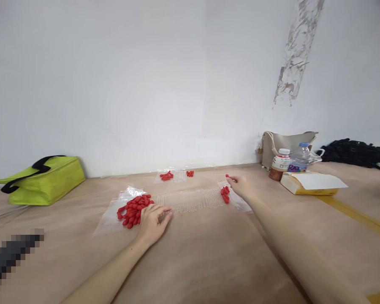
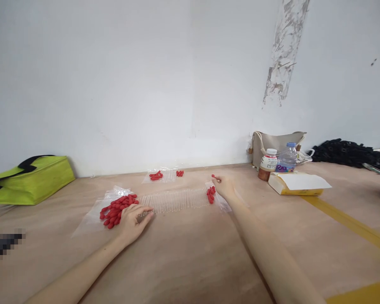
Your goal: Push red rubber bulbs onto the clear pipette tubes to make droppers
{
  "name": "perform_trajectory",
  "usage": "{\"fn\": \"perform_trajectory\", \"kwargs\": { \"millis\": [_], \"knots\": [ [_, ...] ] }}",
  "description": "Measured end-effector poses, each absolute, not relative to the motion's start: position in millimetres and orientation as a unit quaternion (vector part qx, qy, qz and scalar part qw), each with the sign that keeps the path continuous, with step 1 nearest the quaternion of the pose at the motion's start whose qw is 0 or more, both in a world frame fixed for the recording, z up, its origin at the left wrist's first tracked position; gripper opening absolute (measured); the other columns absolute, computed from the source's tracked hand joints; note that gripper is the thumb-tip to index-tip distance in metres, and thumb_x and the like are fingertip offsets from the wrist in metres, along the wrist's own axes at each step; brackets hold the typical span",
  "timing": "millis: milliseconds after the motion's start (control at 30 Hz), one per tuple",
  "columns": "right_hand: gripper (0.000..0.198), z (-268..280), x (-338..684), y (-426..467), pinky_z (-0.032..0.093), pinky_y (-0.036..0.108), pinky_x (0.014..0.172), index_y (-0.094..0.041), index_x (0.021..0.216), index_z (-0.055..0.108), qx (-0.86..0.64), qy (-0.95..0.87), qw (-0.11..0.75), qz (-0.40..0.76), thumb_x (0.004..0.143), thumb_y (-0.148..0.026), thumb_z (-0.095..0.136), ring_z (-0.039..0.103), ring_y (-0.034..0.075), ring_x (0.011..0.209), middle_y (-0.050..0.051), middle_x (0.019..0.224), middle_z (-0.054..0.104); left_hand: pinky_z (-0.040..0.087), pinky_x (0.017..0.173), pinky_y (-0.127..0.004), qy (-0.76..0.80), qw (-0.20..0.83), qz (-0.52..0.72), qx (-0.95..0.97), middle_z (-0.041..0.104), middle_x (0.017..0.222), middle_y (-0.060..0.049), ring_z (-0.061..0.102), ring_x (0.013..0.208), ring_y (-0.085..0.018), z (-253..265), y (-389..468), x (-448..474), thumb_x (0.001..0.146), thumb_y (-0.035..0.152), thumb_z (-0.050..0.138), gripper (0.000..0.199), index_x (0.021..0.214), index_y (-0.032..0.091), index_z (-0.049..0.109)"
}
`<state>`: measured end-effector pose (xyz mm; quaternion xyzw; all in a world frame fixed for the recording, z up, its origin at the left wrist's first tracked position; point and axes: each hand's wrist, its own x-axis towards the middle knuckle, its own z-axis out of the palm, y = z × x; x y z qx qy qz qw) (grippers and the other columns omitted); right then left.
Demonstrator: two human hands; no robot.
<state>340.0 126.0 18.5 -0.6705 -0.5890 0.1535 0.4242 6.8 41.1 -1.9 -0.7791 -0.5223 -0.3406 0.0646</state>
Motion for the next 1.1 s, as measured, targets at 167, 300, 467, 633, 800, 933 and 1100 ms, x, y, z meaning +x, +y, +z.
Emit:
{"fn": "perform_trajectory", "kwargs": {
  "millis": [167,300,467,633,800,933,1100],
  "knots": [
    [0.029,-10,356,128,0.039,0.026,0.065,-0.015,0.088,0.065,-0.738,-0.563,0.358,0.101,0.073,-0.035,0.051,0.058,0.021,0.082,0.011,0.088,0.064,0.033,0.077,-0.037,-0.517,0.067,-0.315,-0.793,0.066,0.085,-0.001,0.053,0.084,-0.021,0,36,8,0.079,0.035,0.049,0.019,0.078,0.025,0.065],
    [0.031,-14,354,125,0.038,0.025,0.061,-0.019,0.082,0.066,-0.752,-0.569,0.320,0.083,0.073,-0.042,0.048,0.058,0.021,0.079,0.009,0.086,0.064,0.032,0.077,-0.036,-0.513,0.071,-0.309,-0.798,0.065,0.082,0.000,0.052,0.083,-0.020,1,33,11,0.079,0.035,0.049,0.022,0.065,0.021,0.059],
    [0.028,-6,349,118,0.035,0.022,0.057,-0.021,0.078,0.064,-0.748,-0.585,0.308,0.057,0.073,-0.042,0.047,0.057,0.017,0.076,0.004,0.082,0.064,0.032,0.076,-0.035,-0.523,0.078,-0.312,-0.790,0.064,0.079,0.000,0.051,0.080,-0.019,2,33,12,0.078,0.037,0.048,0.028,0.058,0.019,0.052],
    [0.028,-3,331,114,0.034,0.022,0.055,-0.023,0.067,0.061,-0.746,-0.601,0.285,0.030,0.070,-0.048,0.048,0.056,0.015,0.069,0.000,0.072,0.063,0.032,0.075,-0.034,-0.520,0.075,-0.308,-0.793,0.063,0.077,0.001,0.051,0.079,-0.020,2,33,12,0.077,0.033,0.049,0.017,0.066,0.021,0.056],
    [0.028,-3,315,119,0.036,0.025,0.056,-0.021,0.064,0.059,-0.761,-0.595,0.259,0.009,0.069,-0.047,0.048,0.057,0.018,0.068,0.002,0.072,0.063,0.032,0.075,-0.034,-0.521,0.085,-0.303,-0.793,0.062,0.078,0.000,0.051,0.079,-0.019,1,33,12,0.075,0.032,0.050,0.020,0.060,0.019,0.051],
    [0.022,-4,310,123,0.038,0.027,0.058,-0.020,0.068,0.061,-0.771,-0.587,0.247,0.003,0.068,-0.038,0.049,0.058,0.020,0.072,0.005,0.075,0.063,0.032,0.075,-0.034,-0.529,0.085,-0.302,-0.788,0.061,0.077,0.000,0.051,0.079,-0.019,1,33,11,0.075,0.033,0.050,0.020,0.061,0.019,0.051],
    [0.022,-5,309,124,0.039,0.028,0.059,-0.018,0.071,0.063,-0.781,-0.577,0.239,0.001,0.070,-0.031,0.045,0.059,0.023,0.075,0.009,0.078,0.064,0.032,0.078,-0.036,-0.568,0.071,-0.304,-0.761,0.062,0.080,0.000,0.050,0.084,-0.021,2,33,11,0.075,0.036,0.050,0.018,0.064,0.022,0.057]
  ]
}}
